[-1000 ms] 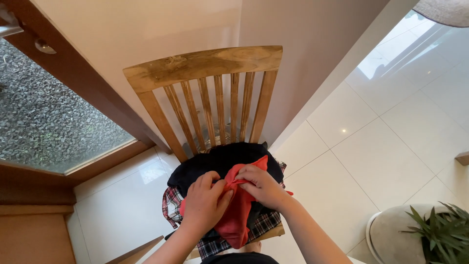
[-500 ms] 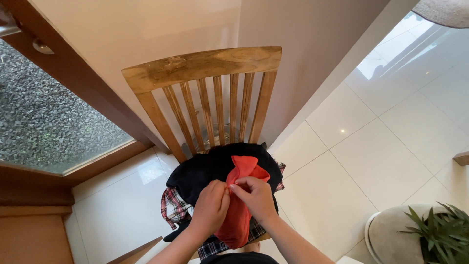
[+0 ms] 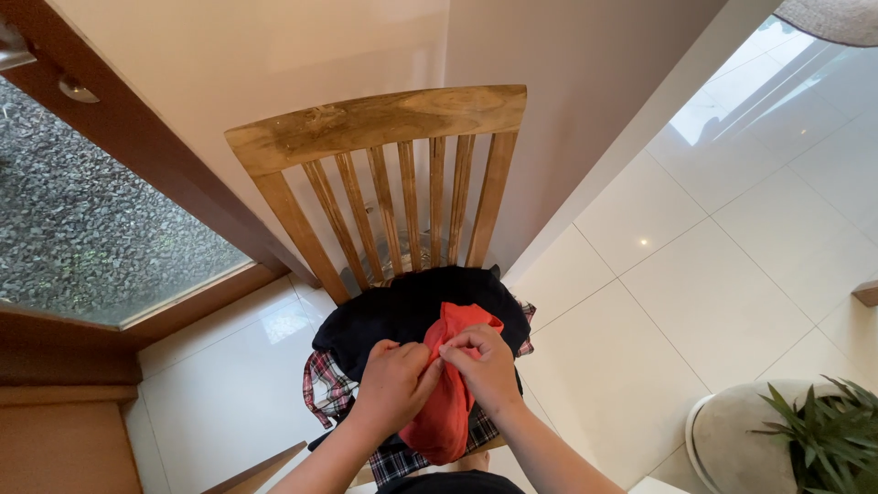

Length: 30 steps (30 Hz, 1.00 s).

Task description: The person folds several garments, including a plaid shirt, an orange shirt, and a black shirt, then places each on a hanger and hangs them in a wooden closet. The person repeatedly moves between a wooden chair holding the pile of clothes and the open closet to hang each item.

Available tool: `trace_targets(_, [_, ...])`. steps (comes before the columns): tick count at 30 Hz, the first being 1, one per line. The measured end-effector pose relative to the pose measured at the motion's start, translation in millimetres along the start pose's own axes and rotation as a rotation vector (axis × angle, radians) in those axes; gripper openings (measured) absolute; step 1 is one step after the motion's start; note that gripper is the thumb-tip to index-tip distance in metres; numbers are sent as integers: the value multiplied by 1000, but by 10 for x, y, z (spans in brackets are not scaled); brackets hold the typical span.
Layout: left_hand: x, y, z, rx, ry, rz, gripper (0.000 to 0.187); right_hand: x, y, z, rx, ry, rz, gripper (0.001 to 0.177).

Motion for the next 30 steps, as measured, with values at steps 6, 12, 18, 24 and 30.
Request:
trace_targets(6, [-18,-206,-164,154,45,-210,47,124,40,-26,-121,61,-122,15])
trace_targets(12, [15,64,-137,-132,189,-328,44,443,-10,415,1,-20,-84,9])
trace_targets(18, [-152,350,-117,-274,108,-339,42,797,472,743,-6,-271,92,6])
trace_targets(24, [-328,318,-353,-288,107,-264,37,739,542,647,194,-189,71,2])
trace_targets(30, [165,382,20,-51,593,-428,68,626,442,299,225,-32,-144,8])
Point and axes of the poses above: each hand's wrist, its own x-axis towards the middle knuckle, its own y-axis out of the back of the hand, z = x × y, the point moved 5 cm from there along x, towards the middle knuckle, and after that the axes turned 10 degrees about -x, right-handed, at the moved point
